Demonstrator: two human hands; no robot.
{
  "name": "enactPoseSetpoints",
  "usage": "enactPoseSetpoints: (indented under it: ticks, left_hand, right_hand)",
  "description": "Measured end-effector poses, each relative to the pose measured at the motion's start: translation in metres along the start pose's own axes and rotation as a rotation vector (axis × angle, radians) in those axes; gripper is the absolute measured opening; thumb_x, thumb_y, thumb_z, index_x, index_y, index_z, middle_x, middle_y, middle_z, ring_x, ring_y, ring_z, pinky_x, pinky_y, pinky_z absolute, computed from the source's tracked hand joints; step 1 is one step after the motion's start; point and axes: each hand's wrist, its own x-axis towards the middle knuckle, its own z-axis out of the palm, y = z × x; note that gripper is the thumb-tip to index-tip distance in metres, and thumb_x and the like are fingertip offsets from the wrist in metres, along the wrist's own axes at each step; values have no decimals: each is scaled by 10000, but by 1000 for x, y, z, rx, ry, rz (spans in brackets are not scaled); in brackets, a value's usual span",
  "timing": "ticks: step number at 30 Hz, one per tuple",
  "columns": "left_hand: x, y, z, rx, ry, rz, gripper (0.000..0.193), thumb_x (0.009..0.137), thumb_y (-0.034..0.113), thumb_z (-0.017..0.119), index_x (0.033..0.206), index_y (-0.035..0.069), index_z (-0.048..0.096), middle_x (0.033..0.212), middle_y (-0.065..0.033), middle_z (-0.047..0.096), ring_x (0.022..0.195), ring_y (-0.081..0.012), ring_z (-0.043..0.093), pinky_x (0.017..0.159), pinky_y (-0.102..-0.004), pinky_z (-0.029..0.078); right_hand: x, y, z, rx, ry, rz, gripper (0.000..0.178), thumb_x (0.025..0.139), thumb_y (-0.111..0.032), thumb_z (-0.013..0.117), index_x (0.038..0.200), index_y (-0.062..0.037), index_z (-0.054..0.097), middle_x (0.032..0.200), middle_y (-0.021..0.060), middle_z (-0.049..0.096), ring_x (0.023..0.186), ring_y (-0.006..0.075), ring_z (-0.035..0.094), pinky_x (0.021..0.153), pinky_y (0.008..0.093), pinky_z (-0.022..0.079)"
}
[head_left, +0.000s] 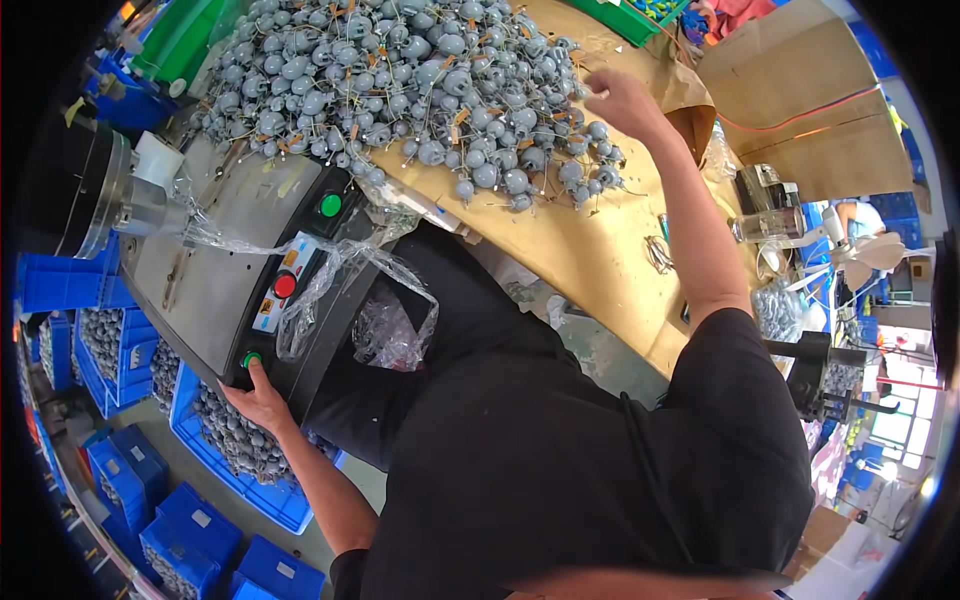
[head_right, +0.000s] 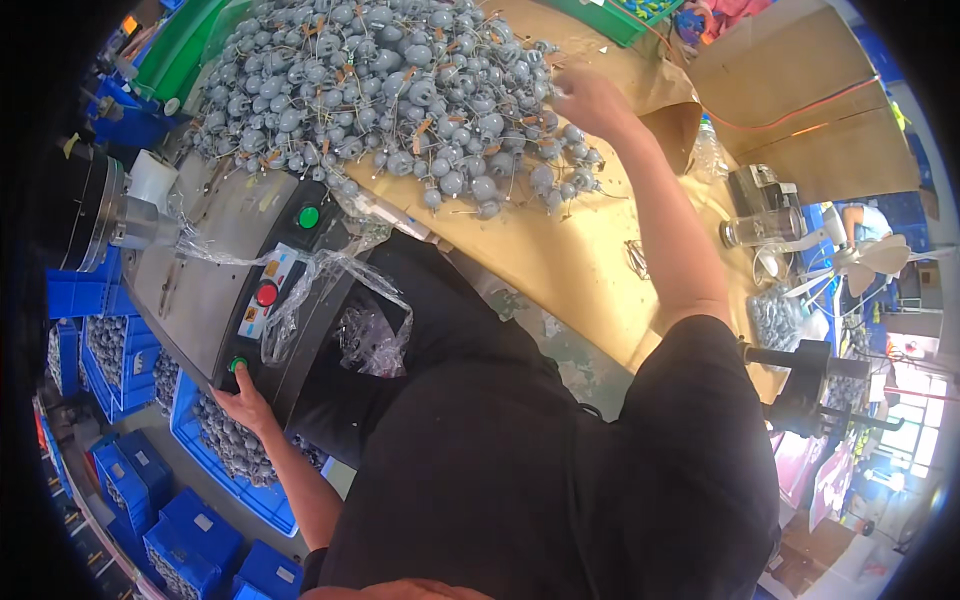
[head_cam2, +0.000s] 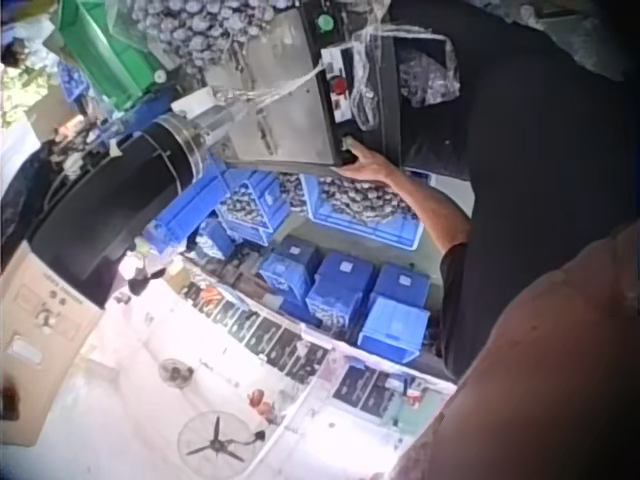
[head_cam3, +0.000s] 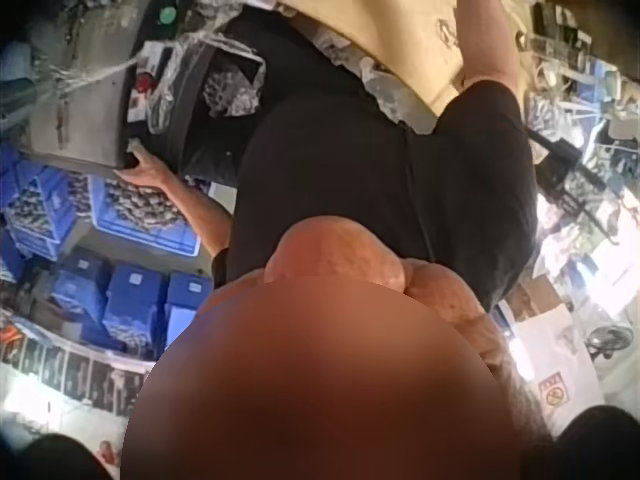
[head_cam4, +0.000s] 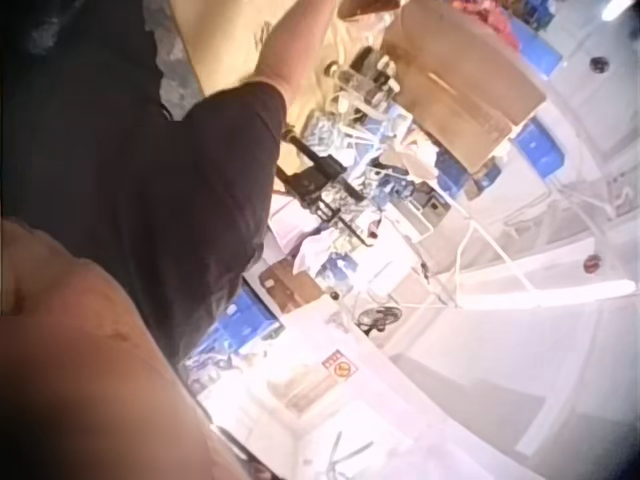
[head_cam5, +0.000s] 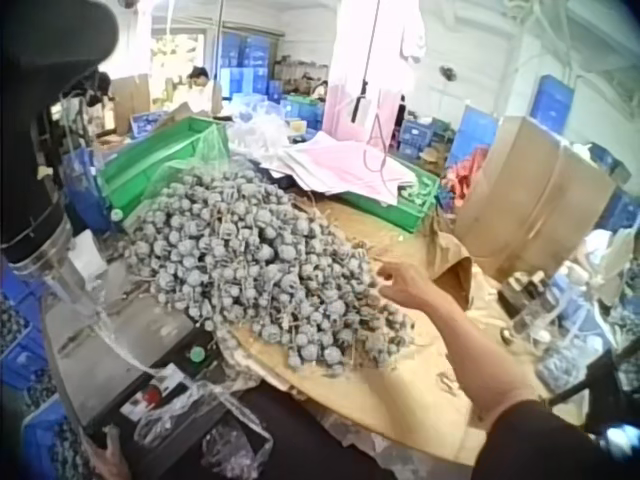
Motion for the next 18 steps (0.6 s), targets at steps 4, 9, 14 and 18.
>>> enactPoseSetpoints:
  ticks: [4, 9, 14, 18]
  left_hand:
    - [7, -4, -12, -83, -64, -127, 648, 916, 252, 738, 1426, -61, 488, 1292, -193, 605, 1144, -266, 590, 1041, -373, 436]
    - [46, 41, -1, 333, 207, 52, 600, 945, 260, 687, 1408, -75, 504, 1403, -234, 538, 1121, -341, 630, 1001, -413, 477]
    - [92, 71, 33, -363, -115, -367, 523, 968, 233, 646, 1403, -27, 517, 1389, -210, 551, 978, -251, 673, 746, -288, 520]
    - [125, 80, 71, -836, -306, -773, 376, 1016, 248, 568, 1347, 70, 571, 1324, -125, 610, 811, -169, 622, 617, -237, 459]
  right_hand:
    - [-21, 24, 20, -91, -321, 74, 452, 791, -238, 668, 1191, -29, 680, 1174, 222, 702, 1111, 372, 653, 968, 448, 494]
    - [-22, 53, 21, -8, -158, 71, 453, 786, -285, 718, 1145, -10, 682, 1022, 184, 714, 950, 302, 684, 823, 406, 540]
    - [9, 40, -38, 478, 122, 283, 377, 786, -343, 751, 910, 3, 663, 741, 74, 636, 610, 116, 574, 568, 261, 459]
    - [21, 6, -79, 970, 192, 146, 258, 905, -298, 694, 965, -53, 638, 810, 37, 628, 534, 67, 508, 448, 199, 333]
